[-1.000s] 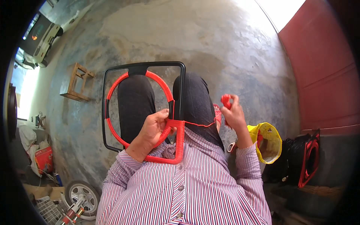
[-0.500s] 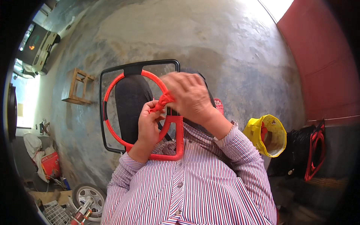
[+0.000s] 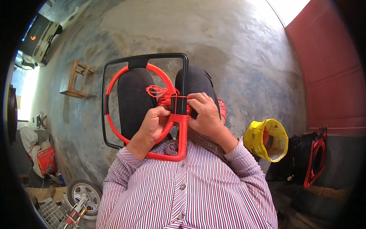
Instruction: Winding red string or yarn repeatedly around a circular red plastic frame held in the hands.
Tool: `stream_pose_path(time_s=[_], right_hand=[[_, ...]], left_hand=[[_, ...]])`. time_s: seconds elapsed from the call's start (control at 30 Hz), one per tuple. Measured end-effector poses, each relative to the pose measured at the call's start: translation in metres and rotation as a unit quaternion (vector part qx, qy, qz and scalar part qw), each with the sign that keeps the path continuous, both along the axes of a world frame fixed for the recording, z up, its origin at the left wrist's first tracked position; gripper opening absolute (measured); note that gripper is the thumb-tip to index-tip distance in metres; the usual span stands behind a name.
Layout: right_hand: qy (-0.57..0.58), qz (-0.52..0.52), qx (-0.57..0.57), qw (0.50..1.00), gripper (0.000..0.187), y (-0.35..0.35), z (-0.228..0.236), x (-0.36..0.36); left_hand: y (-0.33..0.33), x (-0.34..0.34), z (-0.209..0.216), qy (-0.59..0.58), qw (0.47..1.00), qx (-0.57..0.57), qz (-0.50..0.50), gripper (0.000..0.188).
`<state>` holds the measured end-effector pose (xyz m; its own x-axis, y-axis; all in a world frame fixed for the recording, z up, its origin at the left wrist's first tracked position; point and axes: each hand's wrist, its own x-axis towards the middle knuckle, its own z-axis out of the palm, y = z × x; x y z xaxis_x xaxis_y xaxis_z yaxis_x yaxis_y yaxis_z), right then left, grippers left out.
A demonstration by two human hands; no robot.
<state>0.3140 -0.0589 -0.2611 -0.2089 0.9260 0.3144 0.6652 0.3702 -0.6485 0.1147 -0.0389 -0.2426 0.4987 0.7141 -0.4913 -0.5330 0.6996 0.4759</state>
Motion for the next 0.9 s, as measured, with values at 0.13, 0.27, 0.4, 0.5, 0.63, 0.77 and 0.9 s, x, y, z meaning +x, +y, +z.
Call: stream_pose_path(time_s=[0.13, 0.27, 0.4, 0.5, 0.63, 0.77, 0.9], right_hand=[[0.313, -0.032, -0.082, 0.946, 0.029, -0.004, -0.002, 0.036], [0.613, -0.004, -0.115, 0.782, 0.027, -0.023, 0.021, 0.07], [0.688, 0.108, -0.037, 0.716, 0.029, -0.048, 0.038, 0.135], [0.72, 0.055, 0.037, 0.691, 0.025, -0.066, 0.062, 0.175], [0.717, 0.039, -0.017, 0.696, 0.015, -0.065, 0.054, 0.204], [0.574, -0.141, -0.118, 0.798, 0.009, -0.042, 0.039, 0.091], [0.388, 0.015, -0.326, 0.862, 0.012, -0.028, 0.009, 0.029]], left_hand=[[0.001, -0.006, -0.016, -0.009, 0.998, 0.039, -0.052, 0.035], [0.002, -0.006, -0.011, 0.008, 0.998, 0.036, -0.055, 0.03], [0.001, -0.002, -0.005, 0.035, 0.999, 0.019, -0.027, 0.027], [-0.001, 0.0, 0.003, 0.021, 0.999, 0.025, -0.011, 0.029], [-0.001, 0.005, 0.01, 0.014, 1.0, 0.026, 0.01, 0.034], [-0.004, 0.004, 0.014, 0.023, 0.999, 0.046, 0.007, 0.036], [-0.003, -0.004, -0.003, 0.028, 0.996, 0.081, -0.033, 0.031]])
